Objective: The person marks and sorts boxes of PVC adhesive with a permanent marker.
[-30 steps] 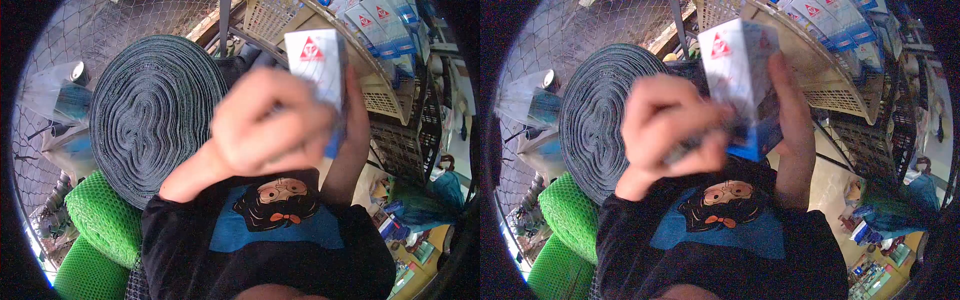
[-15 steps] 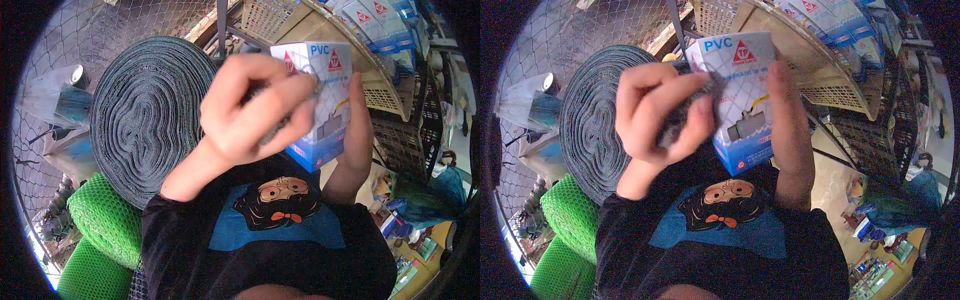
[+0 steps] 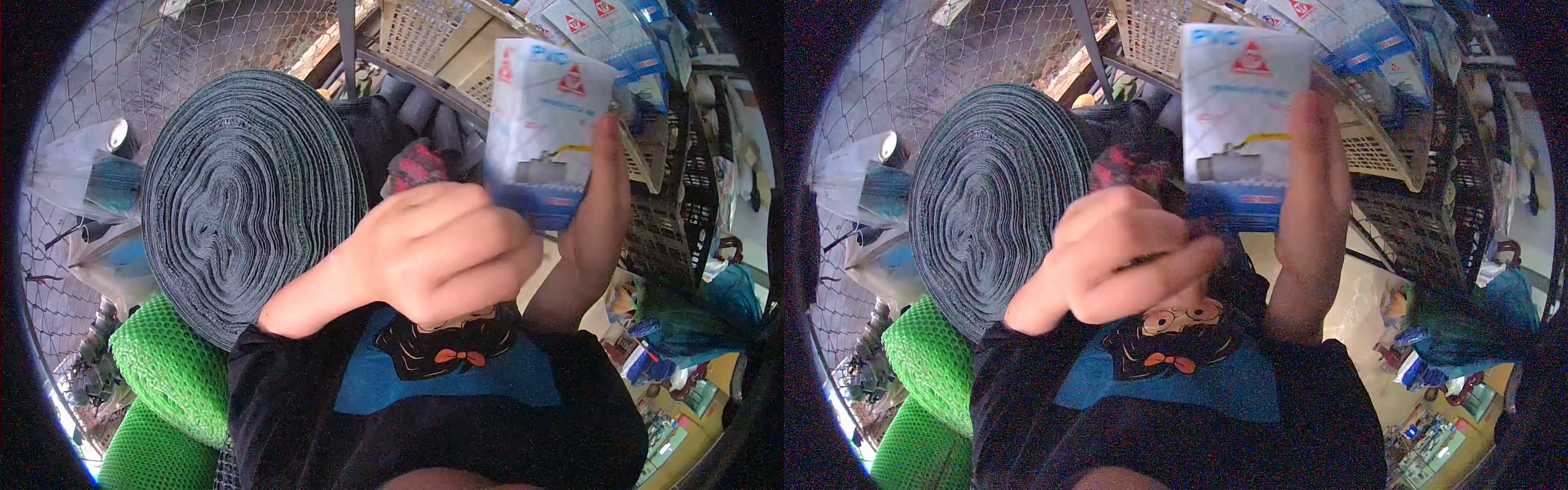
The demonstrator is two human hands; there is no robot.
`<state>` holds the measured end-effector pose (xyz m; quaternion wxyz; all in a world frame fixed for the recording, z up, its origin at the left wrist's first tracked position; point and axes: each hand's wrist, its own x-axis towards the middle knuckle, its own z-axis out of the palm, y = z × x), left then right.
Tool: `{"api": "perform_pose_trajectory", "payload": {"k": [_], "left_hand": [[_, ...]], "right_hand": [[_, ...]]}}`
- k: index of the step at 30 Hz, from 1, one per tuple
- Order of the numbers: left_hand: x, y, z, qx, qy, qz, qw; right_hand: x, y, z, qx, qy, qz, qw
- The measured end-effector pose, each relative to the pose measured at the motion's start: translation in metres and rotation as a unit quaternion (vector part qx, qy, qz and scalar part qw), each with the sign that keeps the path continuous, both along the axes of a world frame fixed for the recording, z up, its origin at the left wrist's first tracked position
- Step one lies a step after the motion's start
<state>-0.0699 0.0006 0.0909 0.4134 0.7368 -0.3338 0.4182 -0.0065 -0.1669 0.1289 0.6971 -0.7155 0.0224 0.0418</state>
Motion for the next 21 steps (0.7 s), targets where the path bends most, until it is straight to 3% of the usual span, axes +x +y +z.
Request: {"api": "perform_pose_trajectory", "payload": {"k": [1, 3, 4, 8, 11, 15, 21], "left_hand": [[0.001, 0.002, 0.002, -0.016, -0.002, 0.032, 0.999], [0.010, -0.004, -0.003, -0.091, -0.057, 0.137, 0.985], [0.002, 0.010, 0.006, -0.038, 0.000, 0.171, 0.984], [0.002, 0.025, 0.009, 0.003, -0.051, 0.318, 0.947], [0.001, 0.028, 0.010, 0.011, -0.047, 0.345, 0.937], [0.004, 0.018, 0.010, -0.003, -0.036, 0.285, 0.958], [0.004, 0.010, 0.003, 0.103, 0.014, 0.131, 0.986]], "right_hand": [[-0.002, 0.000, 0.001, -0.054, -0.024, 0.025, 0.998], [-0.006, 0.007, 0.002, -0.049, -0.088, 0.072, 0.992], [-0.010, 0.010, 0.004, -0.028, -0.085, 0.088, 0.992], [-0.023, 0.013, 0.009, 0.026, -0.098, 0.160, 0.982], [-0.025, 0.015, 0.016, 0.007, -0.089, 0.152, 0.984], [-0.026, 0.021, 0.014, 0.037, -0.106, 0.091, 0.990], [-0.004, 0.006, 0.003, 0.032, -0.148, 0.007, 0.988]]}}
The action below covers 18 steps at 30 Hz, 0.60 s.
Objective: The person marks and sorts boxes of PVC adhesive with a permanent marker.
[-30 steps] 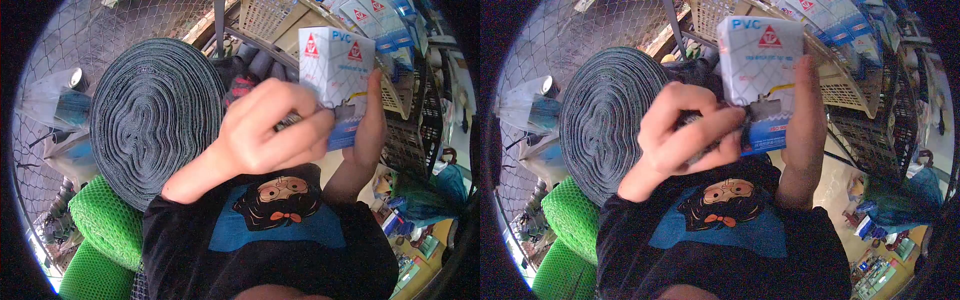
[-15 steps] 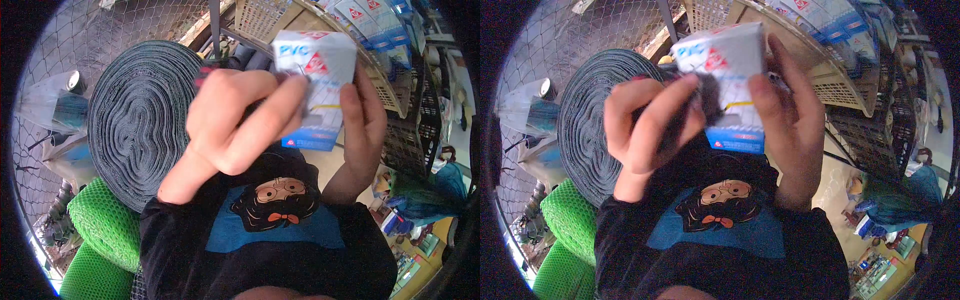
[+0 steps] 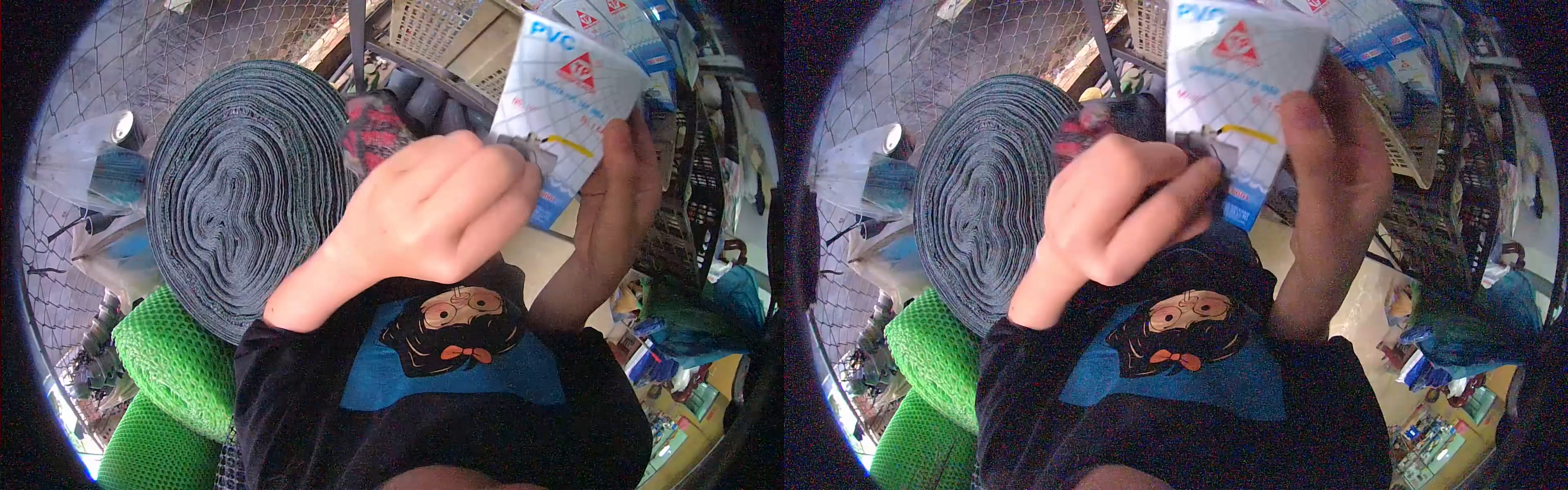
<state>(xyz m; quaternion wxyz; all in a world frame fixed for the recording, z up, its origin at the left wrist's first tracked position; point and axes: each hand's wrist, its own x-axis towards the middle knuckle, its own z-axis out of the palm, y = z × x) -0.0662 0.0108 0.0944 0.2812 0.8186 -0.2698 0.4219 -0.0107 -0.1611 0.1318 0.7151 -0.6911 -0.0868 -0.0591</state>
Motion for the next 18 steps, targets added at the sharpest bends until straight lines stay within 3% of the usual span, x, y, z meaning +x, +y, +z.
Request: {"api": "perform_pose_trajectory", "payload": {"k": [4, 7, 10, 14, 18], "left_hand": [[-0.001, -0.004, -0.004, 0.020, 0.028, -0.035, 0.999], [0.001, 0.002, -0.004, -0.003, 0.044, -0.084, 0.995], [0.003, 0.005, 0.000, -0.063, 0.000, -0.068, 0.996], [0.006, 0.005, 0.004, -0.155, -0.027, -0.025, 0.987], [0.002, 0.007, 0.008, -0.180, 0.027, -0.028, 0.983]], "right_hand": [[0.008, -0.008, -0.001, 0.039, 0.051, -0.007, 0.998], [0.011, -0.008, -0.002, 0.088, 0.059, 0.023, 0.994], [0.010, -0.010, -0.001, 0.082, 0.134, 0.035, 0.987], [0.005, -0.010, -0.011, 0.019, 0.156, 0.174, 0.972], [0.001, 0.000, -0.024, 0.108, 0.205, 0.260, 0.937]]}}
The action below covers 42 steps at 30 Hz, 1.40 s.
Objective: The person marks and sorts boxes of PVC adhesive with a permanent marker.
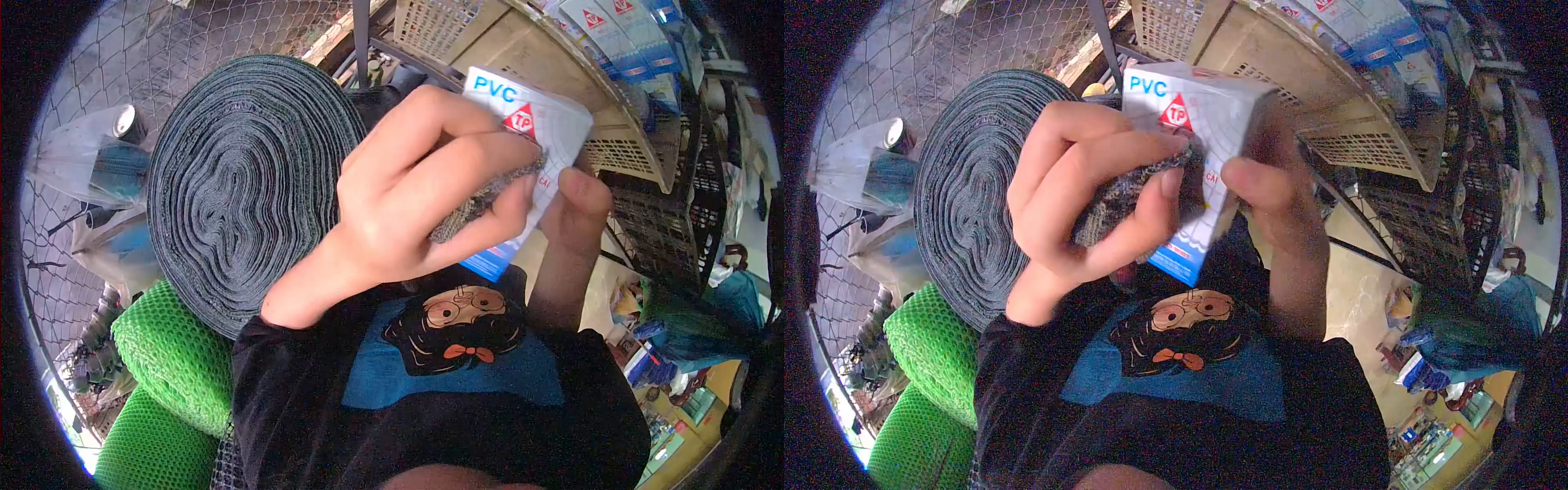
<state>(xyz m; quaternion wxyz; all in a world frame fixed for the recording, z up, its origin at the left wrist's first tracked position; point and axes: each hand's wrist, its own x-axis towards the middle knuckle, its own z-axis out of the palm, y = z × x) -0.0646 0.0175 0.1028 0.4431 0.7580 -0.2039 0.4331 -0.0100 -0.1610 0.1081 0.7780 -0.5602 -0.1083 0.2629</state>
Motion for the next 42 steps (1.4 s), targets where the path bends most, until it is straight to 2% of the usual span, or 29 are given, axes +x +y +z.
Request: {"api": "perform_pose_trajectory", "payload": {"k": [2, 5, 8, 9, 10, 12, 16, 19, 20, 23, 24, 27, 31, 33, 34, 36, 37, 39, 42], "left_hand": [[-0.002, -0.001, 0.000, -0.022, 0.023, 0.002, 0.999], [-0.002, 0.002, 0.000, -0.033, 0.036, 0.031, 0.998], [0.000, 0.009, 0.001, -0.005, 0.021, 0.107, 0.994], [0.002, 0.009, 0.000, -0.010, 0.029, 0.099, 0.995], [0.003, 0.008, -0.001, -0.015, 0.037, 0.092, 0.995], [0.003, 0.007, -0.003, -0.018, 0.039, 0.079, 0.996], [0.007, 0.001, -0.008, 0.005, 0.005, 0.006, 1.000], [0.006, -0.004, -0.014, 0.002, 0.030, -0.079, 0.996], [0.007, -0.005, -0.014, 0.005, 0.030, -0.098, 0.995], [0.004, -0.003, -0.013, 0.025, 0.068, -0.180, 0.981], [0.002, -0.003, -0.012, 0.016, 0.086, -0.202, 0.976], [0.001, 0.003, -0.010, 0.011, 0.121, -0.268, 0.956], [0.004, 0.009, -0.003, -0.028, 0.103, -0.159, 0.981], [0.005, 0.013, -0.001, -0.027, 0.085, -0.058, 0.994], [0.004, 0.013, -0.002, -0.028, 0.082, -0.018, 0.996], [0.003, 0.013, -0.002, -0.033, 0.077, 0.043, 0.996], [0.003, 0.012, -0.002, -0.027, 0.072, 0.048, 0.996], [0.003, 0.010, -0.003, -0.015, 0.064, 0.057, 0.996], [0.008, 0.008, -0.011, 0.023, 0.011, 0.011, 1.000]], "right_hand": [[-0.006, 0.010, -0.002, 0.043, 0.044, 0.003, 0.998], [-0.010, 0.016, -0.011, 0.062, 0.029, -0.002, 0.998], [-0.004, 0.024, -0.012, 0.026, -0.071, 0.012, 0.997], [-0.003, 0.027, -0.011, 0.010, -0.099, 0.016, 0.995], [-0.002, 0.027, -0.011, -0.010, -0.098, 0.026, 0.995], [-0.009, 0.032, -0.010, 0.026, -0.036, 0.010, 0.999], [0.000, 0.022, -0.012, 0.101, 0.082, -0.011, 0.991], [0.013, 0.012, -0.006, 0.161, 0.140, 0.004, 0.977], [0.012, 0.014, -0.001, 0.146, 0.164, -0.058, 0.974], [0.025, 0.002, -0.006, 0.142, 0.153, -0.077, 0.975], [0.027, 0.000, -0.007, 0.069, 0.123, -0.141, 0.980], [0.032, -0.005, -0.013, 0.032, 0.133, -0.172, 0.976], [0.023, 0.003, -0.009, 0.024, 0.102, -0.151, 0.983], [0.017, 0.006, -0.012, -0.002, 0.056, -0.117, 0.992], [0.017, 0.004, -0.014, -0.046, -0.048, -0.031, 0.997], [0.008, 0.011, -0.010, -0.094, -0.094, -0.013, 0.991], [0.003, 0.015, -0.007, -0.118, -0.116, -0.004, 0.986], [-0.001, 0.017, -0.004, -0.085, -0.073, -0.005, 0.994], [0.000, 0.018, -0.001, -0.070, -0.043, -0.036, 0.996]]}}
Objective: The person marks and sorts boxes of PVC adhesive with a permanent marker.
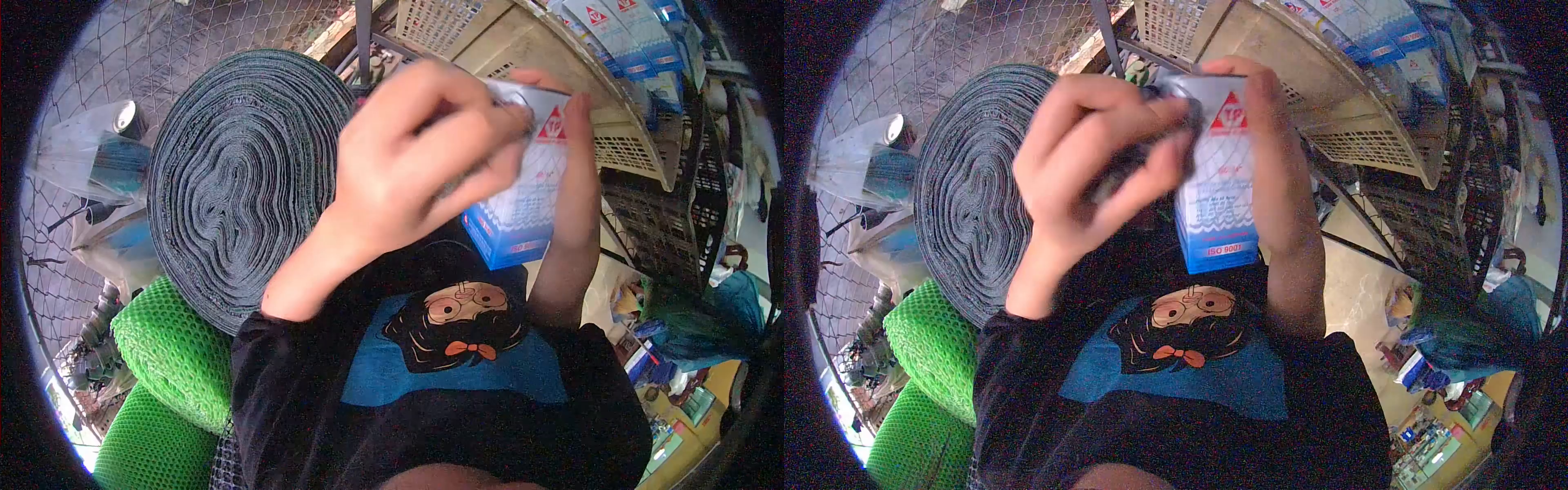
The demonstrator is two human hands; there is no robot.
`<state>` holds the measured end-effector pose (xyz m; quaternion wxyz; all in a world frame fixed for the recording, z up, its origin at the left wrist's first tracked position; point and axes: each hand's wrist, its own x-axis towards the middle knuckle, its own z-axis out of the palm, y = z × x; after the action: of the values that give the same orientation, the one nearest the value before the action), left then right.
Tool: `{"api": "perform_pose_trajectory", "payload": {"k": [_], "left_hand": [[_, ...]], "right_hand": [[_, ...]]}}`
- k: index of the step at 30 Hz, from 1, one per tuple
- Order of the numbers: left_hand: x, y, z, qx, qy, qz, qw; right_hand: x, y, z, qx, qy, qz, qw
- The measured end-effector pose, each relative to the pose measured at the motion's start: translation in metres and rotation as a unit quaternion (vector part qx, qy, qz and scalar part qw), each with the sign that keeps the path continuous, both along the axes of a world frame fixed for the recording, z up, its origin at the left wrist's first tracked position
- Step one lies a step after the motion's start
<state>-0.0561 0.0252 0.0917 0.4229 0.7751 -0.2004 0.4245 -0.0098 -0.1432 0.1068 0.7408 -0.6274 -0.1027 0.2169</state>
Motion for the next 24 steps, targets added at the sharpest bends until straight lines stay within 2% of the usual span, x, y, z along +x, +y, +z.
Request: {"api": "perform_pose_trajectory", "payload": {"k": [5, 9, 12, 13, 15, 16, 18, 21, 24], "left_hand": [[0.000, -0.010, -0.006, 0.012, 0.010, -0.088, 0.996], [-0.009, -0.006, 0.000, 0.065, 0.116, -0.196, 0.971], [-0.009, -0.005, -0.002, 0.055, 0.142, -0.268, 0.951], [-0.009, -0.002, 0.003, 0.017, 0.145, -0.252, 0.957], [-0.011, 0.007, 0.016, -0.058, 0.150, -0.220, 0.962], [-0.011, 0.011, 0.019, -0.057, 0.135, -0.167, 0.975], [-0.010, 0.020, 0.025, -0.056, 0.114, -0.057, 0.990], [-0.010, 0.019, 0.023, -0.062, 0.132, 0.010, 0.989], [-0.008, 0.019, 0.018, -0.038, 0.140, 0.002, 0.989]], "right_hand": [[0.011, -0.003, 0.002, 0.003, -0.005, -0.087, 0.996], [0.022, -0.004, -0.001, -0.006, -0.055, -0.178, 0.982], [0.024, -0.015, -0.010, -0.065, -0.178, -0.163, 0.968], [0.024, -0.018, -0.012, -0.086, -0.222, -0.159, 0.958], [0.027, -0.025, -0.016, -0.007, -0.240, -0.106, 0.965], [0.027, -0.026, -0.017, 0.033, -0.247, -0.080, 0.965], [0.019, -0.027, -0.015, 0.028, -0.247, -0.054, 0.967], [0.018, -0.031, -0.013, -0.027, -0.309, 0.028, 0.950], [0.016, -0.029, -0.010, -0.079, -0.341, 0.071, 0.934]]}}
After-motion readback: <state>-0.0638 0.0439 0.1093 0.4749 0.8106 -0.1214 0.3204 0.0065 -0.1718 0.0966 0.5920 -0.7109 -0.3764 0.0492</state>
